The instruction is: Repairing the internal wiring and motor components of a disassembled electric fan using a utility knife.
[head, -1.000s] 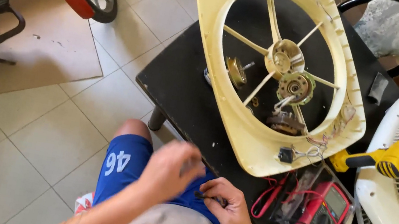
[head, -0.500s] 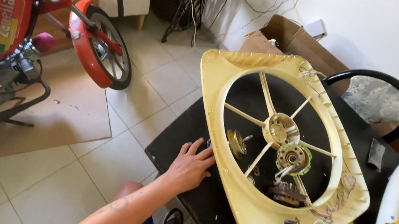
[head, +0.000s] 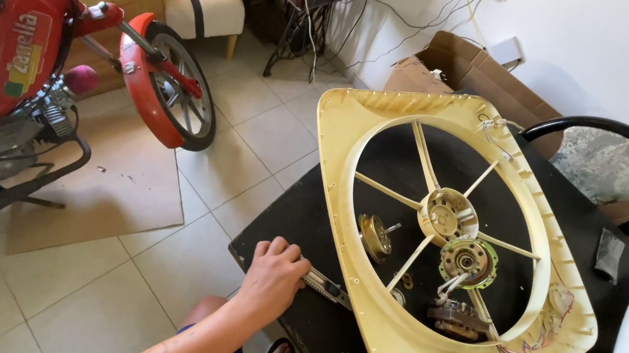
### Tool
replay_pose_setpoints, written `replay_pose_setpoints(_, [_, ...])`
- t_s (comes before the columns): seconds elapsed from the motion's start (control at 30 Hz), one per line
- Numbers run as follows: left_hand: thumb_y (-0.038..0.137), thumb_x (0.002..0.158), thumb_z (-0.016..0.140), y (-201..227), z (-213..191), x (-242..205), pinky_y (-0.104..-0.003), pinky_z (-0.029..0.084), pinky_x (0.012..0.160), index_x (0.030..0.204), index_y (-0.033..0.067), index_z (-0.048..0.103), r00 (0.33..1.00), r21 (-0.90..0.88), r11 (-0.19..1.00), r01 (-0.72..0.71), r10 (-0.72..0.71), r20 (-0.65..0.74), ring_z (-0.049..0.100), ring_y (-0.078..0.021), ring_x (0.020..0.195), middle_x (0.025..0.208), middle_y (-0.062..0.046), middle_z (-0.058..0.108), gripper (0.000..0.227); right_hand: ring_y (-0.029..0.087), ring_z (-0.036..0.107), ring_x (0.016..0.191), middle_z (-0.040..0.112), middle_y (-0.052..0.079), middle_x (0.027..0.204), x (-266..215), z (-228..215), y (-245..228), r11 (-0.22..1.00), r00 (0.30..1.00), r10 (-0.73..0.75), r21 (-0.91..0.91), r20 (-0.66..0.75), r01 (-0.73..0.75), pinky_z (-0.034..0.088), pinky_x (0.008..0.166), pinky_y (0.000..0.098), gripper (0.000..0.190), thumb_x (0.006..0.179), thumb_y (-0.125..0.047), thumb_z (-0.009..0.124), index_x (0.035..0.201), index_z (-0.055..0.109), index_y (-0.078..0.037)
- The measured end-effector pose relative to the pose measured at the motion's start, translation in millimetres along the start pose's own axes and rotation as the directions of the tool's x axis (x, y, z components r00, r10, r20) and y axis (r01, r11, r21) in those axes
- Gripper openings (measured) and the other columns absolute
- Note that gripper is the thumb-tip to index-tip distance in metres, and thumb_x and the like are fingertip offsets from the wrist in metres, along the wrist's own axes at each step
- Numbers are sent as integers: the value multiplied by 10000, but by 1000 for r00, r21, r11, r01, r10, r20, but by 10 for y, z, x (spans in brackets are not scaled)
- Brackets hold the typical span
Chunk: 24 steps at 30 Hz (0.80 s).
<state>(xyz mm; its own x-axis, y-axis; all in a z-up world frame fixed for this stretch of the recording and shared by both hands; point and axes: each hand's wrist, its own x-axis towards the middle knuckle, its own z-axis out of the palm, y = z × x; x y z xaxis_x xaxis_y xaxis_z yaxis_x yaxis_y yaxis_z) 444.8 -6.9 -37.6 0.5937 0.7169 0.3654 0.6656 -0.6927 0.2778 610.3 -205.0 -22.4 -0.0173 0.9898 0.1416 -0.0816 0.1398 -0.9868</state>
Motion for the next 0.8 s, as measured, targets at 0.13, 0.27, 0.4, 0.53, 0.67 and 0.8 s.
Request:
replay_pose_setpoints(0.13, [104, 857, 804, 1, -22, -149, -478, 419, 804, 893, 154, 742, 997, -44, 997, 55, -57, -45, 517, -308, 959, 916, -33, 615, 87, 288, 778, 881, 803, 234, 969, 11, 52, -73, 997, 999, 54, -49, -4, -54, 566, 847, 388, 51, 850, -86, 846, 835, 855, -37])
replay_pose_setpoints(0.27, [107, 866, 794, 22, -25, -178, -491, 429, 800, 923, 141, 745, 995, -29, 997, 76, -78, -60, 511, -323, 970, 939, -59, 604, 83, 280, 773, 918, 792, 230, 994, -9, 34, -53, 995, 995, 101, -21, 11, -101, 570, 840, 389, 55, 867, -80, 846, 872, 855, -26])
replay_pose_setpoints(0.4, [31, 874, 741, 61, -52, -210, -486, 423, 764, 860, 118, 673, 991, -41, 997, 73, -77, -109, 482, -334, 929, 939, -86, 541, 111, 280, 770, 877, 799, 246, 973, -49, 38, -15, 998, 998, 65, -26, -16, -65, 564, 807, 385, 90, 861, -113, 866, 869, 854, -24])
replay_pose_setpoints(0.53, [-9, 855, 742, 86, -91, -206, -502, 430, 761, 923, 108, 660, 993, -44, 994, 95, -98, -71, 483, -353, 938, 988, -123, 531, 158, 298, 773, 874, 805, 259, 963, -100, 32, 53, 997, 995, 74, -14, -68, -75, 572, 832, 412, 119, 857, -138, 869, 850, 847, -22])
replay_pose_setpoints(0.67, [13, 853, 753, 63, -15, -233, -506, 436, 757, 956, 120, 657, 991, -61, 992, 115, -118, -55, 468, -340, 918, 973, -109, 521, 177, 310, 772, 877, 805, 279, 970, -122, 5, 86, 998, 996, 62, 19, -65, -61, 570, 827, 407, 134, 851, -134, 873, 860, 845, -3])
replay_pose_setpoints(0.8, [18, 862, 750, 34, -10, -244, -507, 426, 751, 987, 123, 704, 988, -72, 986, 149, -152, -26, 466, -343, 948, 1019, -107, 530, 169, 301, 779, 902, 798, 257, 989, -116, 6, 53, 990, 989, 137, 34, -48, -135, 577, 837, 417, 74, 857, -91, 858, 880, 854, -21])
